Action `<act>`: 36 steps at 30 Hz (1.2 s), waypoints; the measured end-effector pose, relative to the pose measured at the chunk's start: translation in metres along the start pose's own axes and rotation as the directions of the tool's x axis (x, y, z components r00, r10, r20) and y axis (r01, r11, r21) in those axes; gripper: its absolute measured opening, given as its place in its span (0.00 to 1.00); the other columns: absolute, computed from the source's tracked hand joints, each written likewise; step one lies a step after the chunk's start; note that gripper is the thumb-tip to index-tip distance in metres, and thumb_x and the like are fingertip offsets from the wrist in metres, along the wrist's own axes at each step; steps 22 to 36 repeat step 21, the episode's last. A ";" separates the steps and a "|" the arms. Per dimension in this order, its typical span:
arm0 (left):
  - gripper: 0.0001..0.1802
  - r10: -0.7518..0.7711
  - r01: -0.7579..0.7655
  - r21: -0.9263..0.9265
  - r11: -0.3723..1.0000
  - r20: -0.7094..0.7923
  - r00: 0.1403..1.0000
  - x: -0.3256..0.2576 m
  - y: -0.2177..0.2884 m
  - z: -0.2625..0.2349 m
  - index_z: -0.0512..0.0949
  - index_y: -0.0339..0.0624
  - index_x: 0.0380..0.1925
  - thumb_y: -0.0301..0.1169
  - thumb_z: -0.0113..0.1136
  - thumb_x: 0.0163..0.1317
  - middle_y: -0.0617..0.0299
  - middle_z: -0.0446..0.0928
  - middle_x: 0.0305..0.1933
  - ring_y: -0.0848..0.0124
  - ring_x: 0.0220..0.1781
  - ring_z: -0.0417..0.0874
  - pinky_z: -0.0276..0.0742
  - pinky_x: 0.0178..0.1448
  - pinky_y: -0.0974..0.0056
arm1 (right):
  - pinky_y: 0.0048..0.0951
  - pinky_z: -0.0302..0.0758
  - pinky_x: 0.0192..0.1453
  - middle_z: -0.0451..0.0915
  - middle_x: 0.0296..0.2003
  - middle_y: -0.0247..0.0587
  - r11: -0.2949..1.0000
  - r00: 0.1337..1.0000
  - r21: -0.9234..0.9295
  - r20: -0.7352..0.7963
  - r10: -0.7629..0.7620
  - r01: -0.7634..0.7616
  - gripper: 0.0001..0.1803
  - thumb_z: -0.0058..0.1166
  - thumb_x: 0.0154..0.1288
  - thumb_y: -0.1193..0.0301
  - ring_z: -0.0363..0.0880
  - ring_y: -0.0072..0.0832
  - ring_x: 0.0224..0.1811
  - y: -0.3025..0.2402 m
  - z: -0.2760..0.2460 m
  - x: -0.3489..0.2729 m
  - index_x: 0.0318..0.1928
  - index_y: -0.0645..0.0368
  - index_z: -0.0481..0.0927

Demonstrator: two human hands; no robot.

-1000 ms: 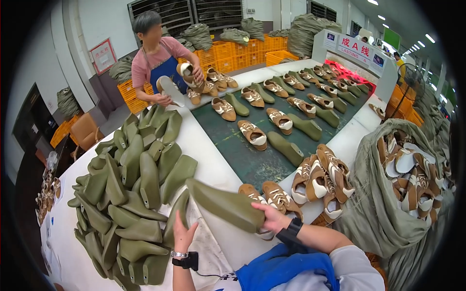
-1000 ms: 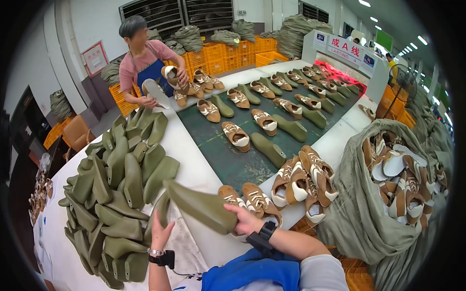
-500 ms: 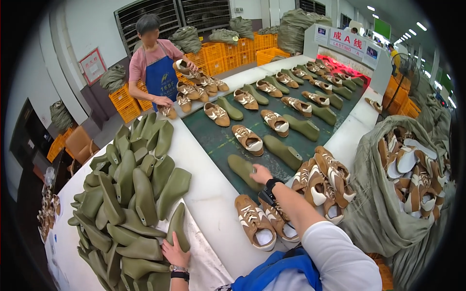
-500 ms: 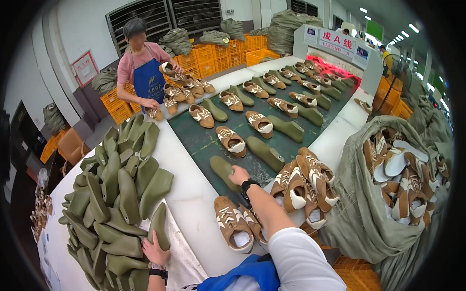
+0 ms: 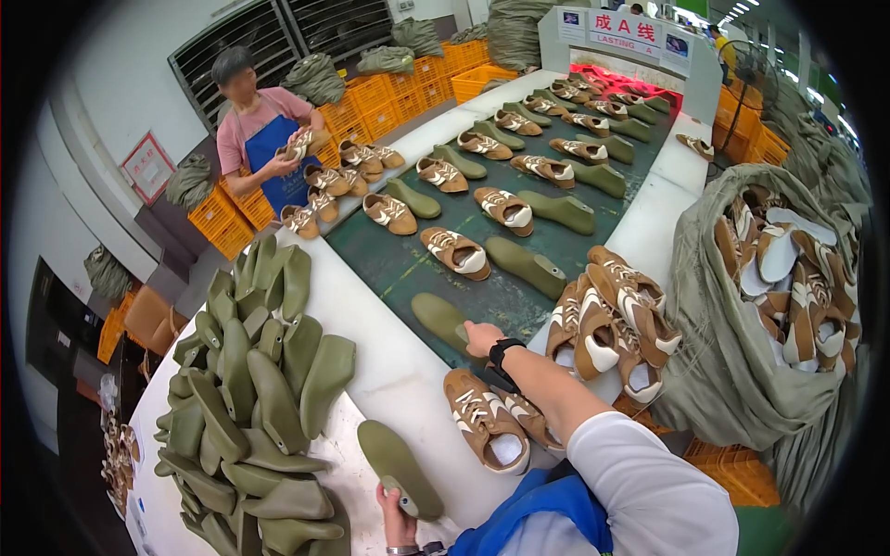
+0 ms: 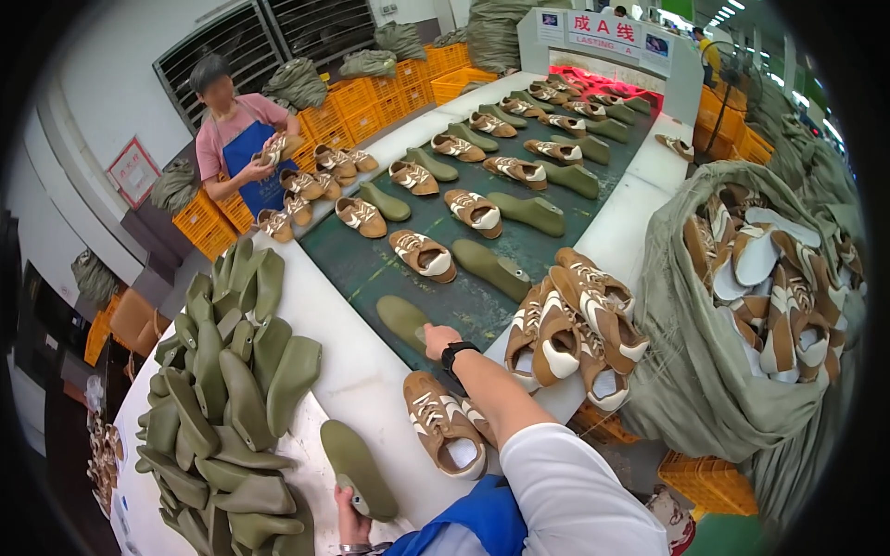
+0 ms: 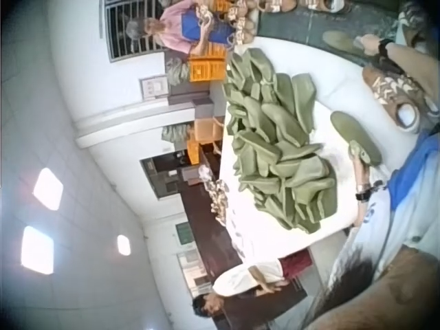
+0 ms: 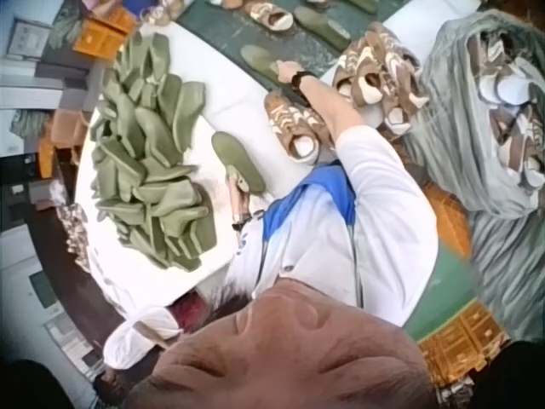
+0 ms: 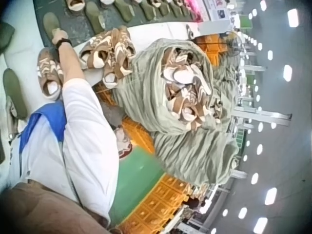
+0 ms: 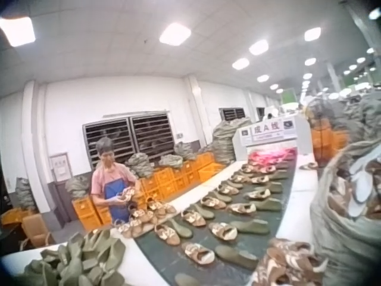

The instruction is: Sorting and preparing finished shoes and lasts on a factory production line.

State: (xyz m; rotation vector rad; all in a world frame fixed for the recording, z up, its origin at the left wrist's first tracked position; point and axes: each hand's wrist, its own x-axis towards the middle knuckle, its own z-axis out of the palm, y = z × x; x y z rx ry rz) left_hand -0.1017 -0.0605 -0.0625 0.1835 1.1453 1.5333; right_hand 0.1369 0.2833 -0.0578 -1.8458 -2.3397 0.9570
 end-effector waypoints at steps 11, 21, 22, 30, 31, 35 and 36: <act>0.44 0.349 -0.343 0.744 0.574 0.157 0.924 -0.014 -0.037 0.087 0.49 0.34 0.65 0.22 0.60 0.47 0.49 0.51 0.67 0.61 0.66 0.56 0.51 0.68 0.62 | 0.40 0.74 0.44 0.79 0.36 0.53 0.834 0.847 0.210 -0.287 -0.446 0.510 0.21 0.50 0.59 0.64 0.79 0.46 0.38 0.086 -0.065 -0.187 0.51 0.59 0.73; 0.27 0.224 -0.904 0.367 -0.218 0.921 0.319 -0.011 -0.061 0.239 0.67 0.31 0.53 0.22 0.56 0.48 0.47 0.69 0.55 0.48 0.62 0.64 0.55 0.67 0.51 | 0.34 0.75 0.42 0.80 0.35 0.48 0.970 -0.012 0.013 -1.000 0.011 -0.241 0.09 0.52 0.56 0.78 0.79 0.40 0.38 0.231 -0.208 -0.453 0.39 0.63 0.78; 0.27 0.224 -0.904 0.367 -0.218 0.921 0.319 -0.011 -0.061 0.239 0.67 0.31 0.53 0.22 0.56 0.48 0.47 0.69 0.55 0.48 0.62 0.64 0.55 0.67 0.51 | 0.34 0.75 0.42 0.80 0.35 0.48 0.970 -0.012 0.013 -1.000 0.011 -0.241 0.09 0.52 0.56 0.78 0.79 0.40 0.38 0.231 -0.208 -0.453 0.39 0.63 0.78; 0.27 0.224 -0.904 0.367 -0.218 0.921 0.319 -0.011 -0.061 0.239 0.67 0.31 0.53 0.22 0.56 0.48 0.47 0.69 0.55 0.48 0.62 0.64 0.55 0.67 0.51 | 0.34 0.75 0.42 0.80 0.35 0.48 0.970 -0.012 0.013 -1.000 0.011 -0.241 0.09 0.52 0.56 0.78 0.79 0.40 0.38 0.231 -0.208 -0.453 0.39 0.63 0.78; 0.27 0.224 -0.904 0.367 -0.218 0.921 0.319 -0.011 -0.061 0.239 0.67 0.31 0.53 0.22 0.56 0.48 0.47 0.69 0.55 0.48 0.62 0.64 0.55 0.67 0.51 | 0.34 0.75 0.42 0.80 0.35 0.48 0.970 -0.012 0.013 -1.000 0.011 -0.241 0.09 0.52 0.56 0.78 0.79 0.40 0.38 0.231 -0.208 -0.453 0.39 0.63 0.78; 0.27 0.224 -0.904 0.367 -0.218 0.921 0.319 -0.011 -0.061 0.239 0.67 0.31 0.53 0.22 0.56 0.48 0.47 0.69 0.55 0.48 0.62 0.64 0.55 0.67 0.51 | 0.34 0.75 0.42 0.80 0.35 0.48 0.970 -0.012 0.013 -1.000 0.011 -0.241 0.09 0.52 0.56 0.78 0.79 0.40 0.38 0.231 -0.208 -0.453 0.39 0.63 0.78; 0.27 0.224 -0.904 0.367 -0.218 0.921 0.319 -0.011 -0.061 0.239 0.67 0.31 0.53 0.22 0.56 0.48 0.47 0.69 0.55 0.48 0.62 0.64 0.55 0.67 0.51 | 0.34 0.75 0.42 0.80 0.35 0.48 0.970 -0.012 0.013 -1.000 0.011 -0.241 0.09 0.52 0.56 0.78 0.79 0.40 0.38 0.231 -0.208 -0.453 0.39 0.63 0.78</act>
